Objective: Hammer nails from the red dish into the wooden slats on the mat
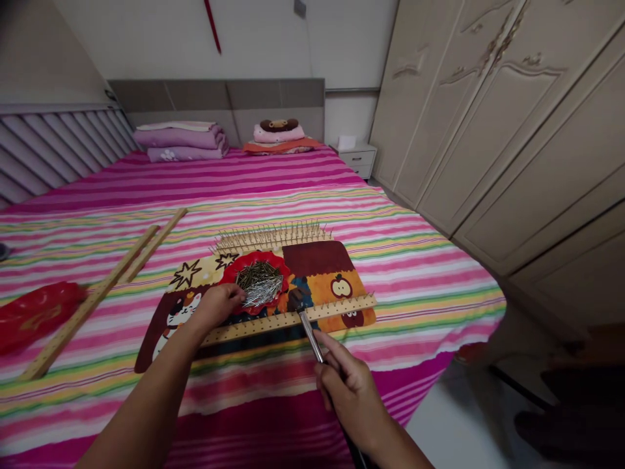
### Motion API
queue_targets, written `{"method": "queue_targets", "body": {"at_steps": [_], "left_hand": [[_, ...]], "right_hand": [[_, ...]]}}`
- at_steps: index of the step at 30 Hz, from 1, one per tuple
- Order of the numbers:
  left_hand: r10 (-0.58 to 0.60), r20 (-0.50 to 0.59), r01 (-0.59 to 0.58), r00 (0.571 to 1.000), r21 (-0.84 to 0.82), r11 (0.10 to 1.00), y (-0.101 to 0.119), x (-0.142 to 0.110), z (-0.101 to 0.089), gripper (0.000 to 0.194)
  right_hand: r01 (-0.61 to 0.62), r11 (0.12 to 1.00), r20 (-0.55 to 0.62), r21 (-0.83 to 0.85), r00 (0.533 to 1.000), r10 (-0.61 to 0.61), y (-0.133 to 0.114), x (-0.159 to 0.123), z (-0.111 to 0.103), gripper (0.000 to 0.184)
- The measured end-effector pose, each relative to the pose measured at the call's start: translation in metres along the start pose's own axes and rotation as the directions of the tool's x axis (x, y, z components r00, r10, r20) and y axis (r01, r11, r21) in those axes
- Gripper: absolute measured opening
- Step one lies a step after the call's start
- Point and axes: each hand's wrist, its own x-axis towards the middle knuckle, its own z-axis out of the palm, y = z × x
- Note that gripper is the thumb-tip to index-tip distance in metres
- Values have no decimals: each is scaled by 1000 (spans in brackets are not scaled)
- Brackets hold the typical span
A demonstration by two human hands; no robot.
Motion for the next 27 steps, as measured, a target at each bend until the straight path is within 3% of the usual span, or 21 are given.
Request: {"method": "queue_targets", "body": {"at_steps": [6,8,12,14,20,23,27], "left_hand": [[-30,-69,6,997,-322,947,-8,-7,-6,12],[-68,-67,24,995,-510,860,-13,-8,-7,15],[-156,-44,58,987,-803,593,-17,-17,-14,34],[-197,-33,77,980,-848,524,-17,-25,-19,37],[-303,51,183,951,-886,425,-29,-55,-33,44],[-348,75,222,935,-887,404,-39,-69,-28,49],[-404,32,215,914,-884,416,-46,-81,-11,47]], "right_hand": [[-27,999,4,21,1000,27,-2,-2,4,57],[-37,999,-3,24,999,37,-3,-3,5,58],[-44,999,-26,22,999,45,-1,-3,4,57],[-38,999,-22,14,999,38,0,-3,4,56],[-14,1000,-5,20,1000,14,2,-6,4,53],[-12,1000,16,2,1000,12,1,-6,5,53],[-3,1000,34,-12,999,3,0,-5,10,53]]}}
